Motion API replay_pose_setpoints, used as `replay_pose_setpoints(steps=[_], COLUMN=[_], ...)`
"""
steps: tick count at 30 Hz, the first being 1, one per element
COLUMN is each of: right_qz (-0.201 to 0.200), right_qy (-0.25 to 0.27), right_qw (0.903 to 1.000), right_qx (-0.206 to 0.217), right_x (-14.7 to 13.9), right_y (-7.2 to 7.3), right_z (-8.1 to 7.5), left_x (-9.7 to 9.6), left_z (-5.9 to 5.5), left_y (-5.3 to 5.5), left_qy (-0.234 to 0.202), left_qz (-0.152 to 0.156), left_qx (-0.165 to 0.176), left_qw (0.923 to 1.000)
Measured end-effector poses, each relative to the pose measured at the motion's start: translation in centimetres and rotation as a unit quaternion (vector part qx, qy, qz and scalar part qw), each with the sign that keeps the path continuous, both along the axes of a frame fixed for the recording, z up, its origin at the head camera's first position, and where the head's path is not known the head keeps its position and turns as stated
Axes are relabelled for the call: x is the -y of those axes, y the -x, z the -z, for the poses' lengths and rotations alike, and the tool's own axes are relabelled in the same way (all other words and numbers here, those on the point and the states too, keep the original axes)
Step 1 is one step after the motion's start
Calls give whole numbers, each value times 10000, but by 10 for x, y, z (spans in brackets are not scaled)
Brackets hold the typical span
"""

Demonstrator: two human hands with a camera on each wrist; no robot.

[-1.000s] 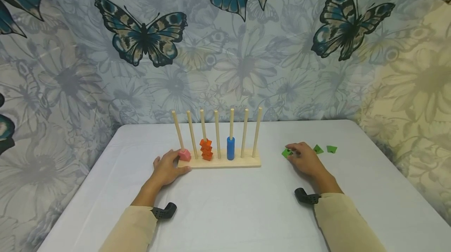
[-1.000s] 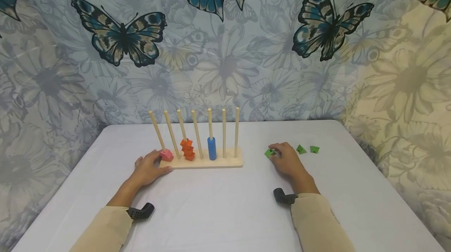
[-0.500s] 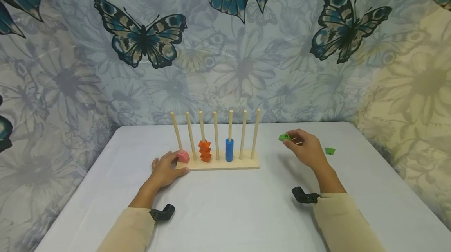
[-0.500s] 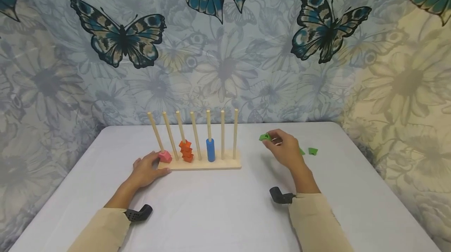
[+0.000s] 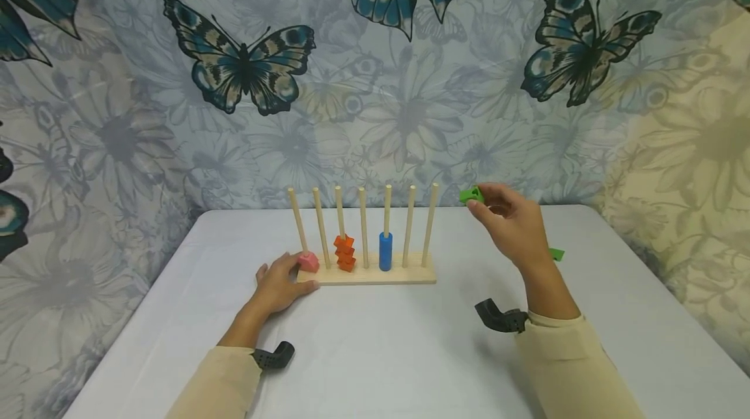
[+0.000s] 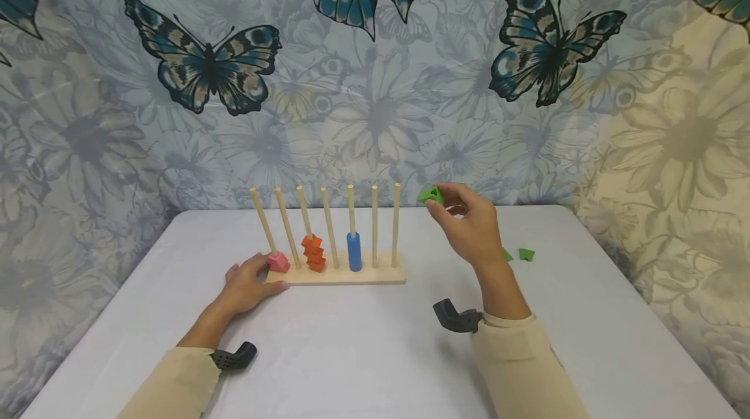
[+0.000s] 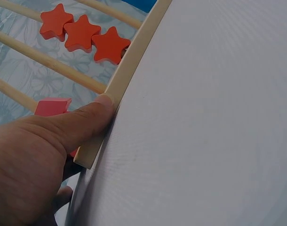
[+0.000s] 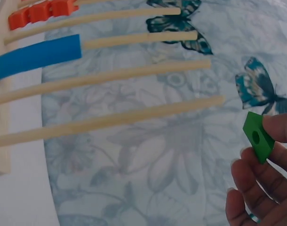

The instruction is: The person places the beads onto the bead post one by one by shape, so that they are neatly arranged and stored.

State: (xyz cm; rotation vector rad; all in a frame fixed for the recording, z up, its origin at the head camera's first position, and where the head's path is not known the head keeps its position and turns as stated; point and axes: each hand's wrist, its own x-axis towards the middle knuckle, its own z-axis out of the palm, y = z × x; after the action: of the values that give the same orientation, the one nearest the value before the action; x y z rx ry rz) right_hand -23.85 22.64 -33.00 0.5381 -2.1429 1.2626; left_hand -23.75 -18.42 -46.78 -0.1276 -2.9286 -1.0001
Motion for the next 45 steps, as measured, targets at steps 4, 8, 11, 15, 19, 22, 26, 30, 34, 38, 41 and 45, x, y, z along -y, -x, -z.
replay_pose_setpoints(steps=[4, 8, 11, 15, 19, 22, 26, 30, 34, 38, 41, 45], right_qz=[-56, -173, -254, -307, -350, -382, -410, -408, -424, -464, -430, -330], right_qy=[128, 255, 240, 109, 43, 3, -45, -72, 21, 106, 40, -76], right_qw=[9999, 9995, 9994, 9994, 9992, 9989, 9987, 9986, 9982, 9976, 9978, 9980], right_qx=[-101, -66, 44, 111, 177, 259, 289, 320, 423, 508, 499, 536], right_x=[12, 24, 31, 36, 38, 39, 41, 44, 46, 47, 47, 46], right_y=[6, 13, 18, 22, 25, 28, 30, 31, 29, 28, 29, 30], right_z=[-10, -17, -20, -21, -20, -18, -13, -11, -10, -6, 0, 6], left_x=[0, 1, 1, 1, 0, 0, 0, 0, -1, -1, -1, -1], left_z=[0, 0, 1, 1, 1, 1, 1, 1, 0, 0, -1, 0], left_y=[0, -1, -2, -2, -1, -1, 0, -1, -1, -1, -1, -1], left_qy=[9, 8, 1, -8, 0, 0, -27, -40, -57, -55, -31, 3], left_qz=[0, -3, -15, -19, -16, -4, 2, 4, 15, 2, -7, 1], left_qx=[-18, 5, 33, 28, -5, -32, -36, -45, -43, -32, -37, -45], left_qw=[10000, 10000, 10000, 10000, 10000, 10000, 10000, 10000, 10000, 10000, 10000, 10000])
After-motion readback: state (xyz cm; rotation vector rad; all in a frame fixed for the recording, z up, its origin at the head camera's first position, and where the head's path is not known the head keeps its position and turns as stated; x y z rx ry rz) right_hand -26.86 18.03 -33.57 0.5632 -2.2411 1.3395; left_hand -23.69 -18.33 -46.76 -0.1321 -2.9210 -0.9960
